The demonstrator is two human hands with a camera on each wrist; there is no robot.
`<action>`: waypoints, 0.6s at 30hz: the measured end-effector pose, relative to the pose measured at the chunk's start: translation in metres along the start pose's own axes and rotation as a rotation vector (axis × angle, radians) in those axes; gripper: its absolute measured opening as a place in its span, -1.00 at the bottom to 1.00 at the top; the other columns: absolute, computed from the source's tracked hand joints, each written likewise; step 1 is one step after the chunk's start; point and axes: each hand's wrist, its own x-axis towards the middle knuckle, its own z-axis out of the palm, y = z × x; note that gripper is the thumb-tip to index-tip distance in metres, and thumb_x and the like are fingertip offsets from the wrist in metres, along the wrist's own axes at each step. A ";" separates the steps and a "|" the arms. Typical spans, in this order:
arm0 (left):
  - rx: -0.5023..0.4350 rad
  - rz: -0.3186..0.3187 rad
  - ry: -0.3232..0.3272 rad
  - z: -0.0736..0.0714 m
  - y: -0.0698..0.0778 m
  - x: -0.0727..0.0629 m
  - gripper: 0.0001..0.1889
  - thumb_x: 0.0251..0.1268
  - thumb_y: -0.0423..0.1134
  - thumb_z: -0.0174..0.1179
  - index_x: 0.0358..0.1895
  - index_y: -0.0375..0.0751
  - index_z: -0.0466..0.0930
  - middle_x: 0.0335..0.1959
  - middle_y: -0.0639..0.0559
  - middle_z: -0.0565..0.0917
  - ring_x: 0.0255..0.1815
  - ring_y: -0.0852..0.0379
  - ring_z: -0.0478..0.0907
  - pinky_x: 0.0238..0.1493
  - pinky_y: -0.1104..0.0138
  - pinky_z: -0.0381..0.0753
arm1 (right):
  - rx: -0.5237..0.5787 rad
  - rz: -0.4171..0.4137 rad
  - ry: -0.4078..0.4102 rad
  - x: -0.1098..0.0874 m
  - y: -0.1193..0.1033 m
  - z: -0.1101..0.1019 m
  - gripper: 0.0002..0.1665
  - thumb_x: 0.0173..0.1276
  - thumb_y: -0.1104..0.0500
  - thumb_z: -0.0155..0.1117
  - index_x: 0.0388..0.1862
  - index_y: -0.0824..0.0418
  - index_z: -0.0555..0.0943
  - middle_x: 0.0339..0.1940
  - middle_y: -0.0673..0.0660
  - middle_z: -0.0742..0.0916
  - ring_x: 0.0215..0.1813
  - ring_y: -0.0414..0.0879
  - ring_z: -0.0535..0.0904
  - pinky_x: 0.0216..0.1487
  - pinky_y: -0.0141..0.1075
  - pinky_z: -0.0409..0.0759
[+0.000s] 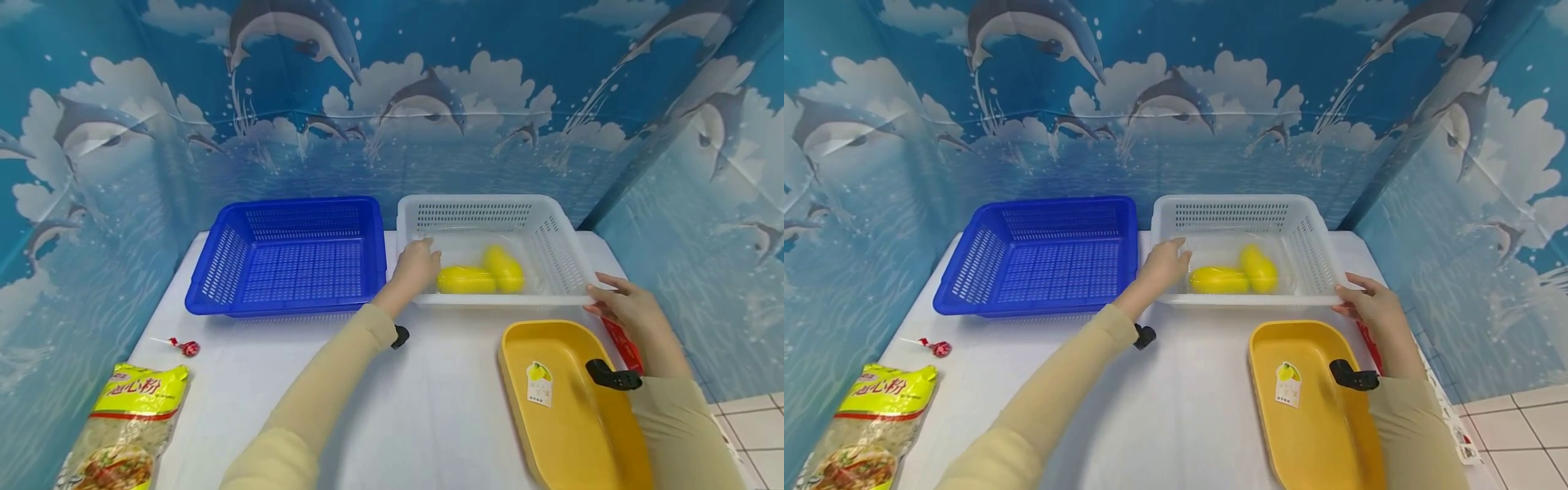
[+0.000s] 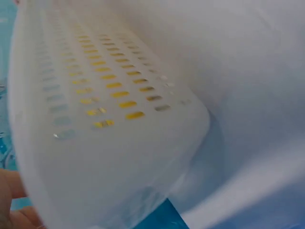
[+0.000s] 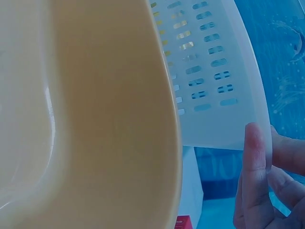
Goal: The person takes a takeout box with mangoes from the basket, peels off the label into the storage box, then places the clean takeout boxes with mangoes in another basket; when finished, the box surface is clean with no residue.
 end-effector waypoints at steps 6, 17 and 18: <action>-0.099 0.099 0.042 -0.012 -0.004 -0.024 -0.55 0.55 -0.16 0.00 0.40 -0.19 0.40 0.29 -0.15 0.54 0.19 -0.03 0.59 0.20 0.17 0.62 | -0.036 0.003 0.010 0.001 0.001 -0.001 -0.04 0.46 -0.12 0.13 0.62 0.18 -0.08 -0.02 0.03 0.52 -0.38 -0.30 0.70 -0.12 -0.45 0.69; -0.231 0.017 0.194 -0.056 -0.066 -0.076 -0.64 0.52 -0.12 0.05 0.27 -0.08 0.55 0.03 -0.04 0.68 -0.24 0.06 0.65 -0.43 0.34 0.62 | -0.341 -0.059 0.078 -0.009 0.002 -0.012 -0.07 0.51 -0.19 0.00 0.58 0.35 -0.03 -0.06 0.36 0.63 -0.19 -0.04 0.71 0.01 -0.16 0.71; -0.231 0.005 0.200 -0.062 -0.072 -0.079 -0.64 0.52 -0.11 0.05 0.27 -0.07 0.55 0.03 -0.03 0.67 -0.23 0.05 0.66 -0.43 0.33 0.62 | -0.430 -0.091 0.099 -0.012 0.000 -0.011 -0.08 0.52 -0.18 -0.01 0.55 0.41 0.02 -0.08 0.42 0.63 -0.11 0.08 0.67 0.06 -0.04 0.68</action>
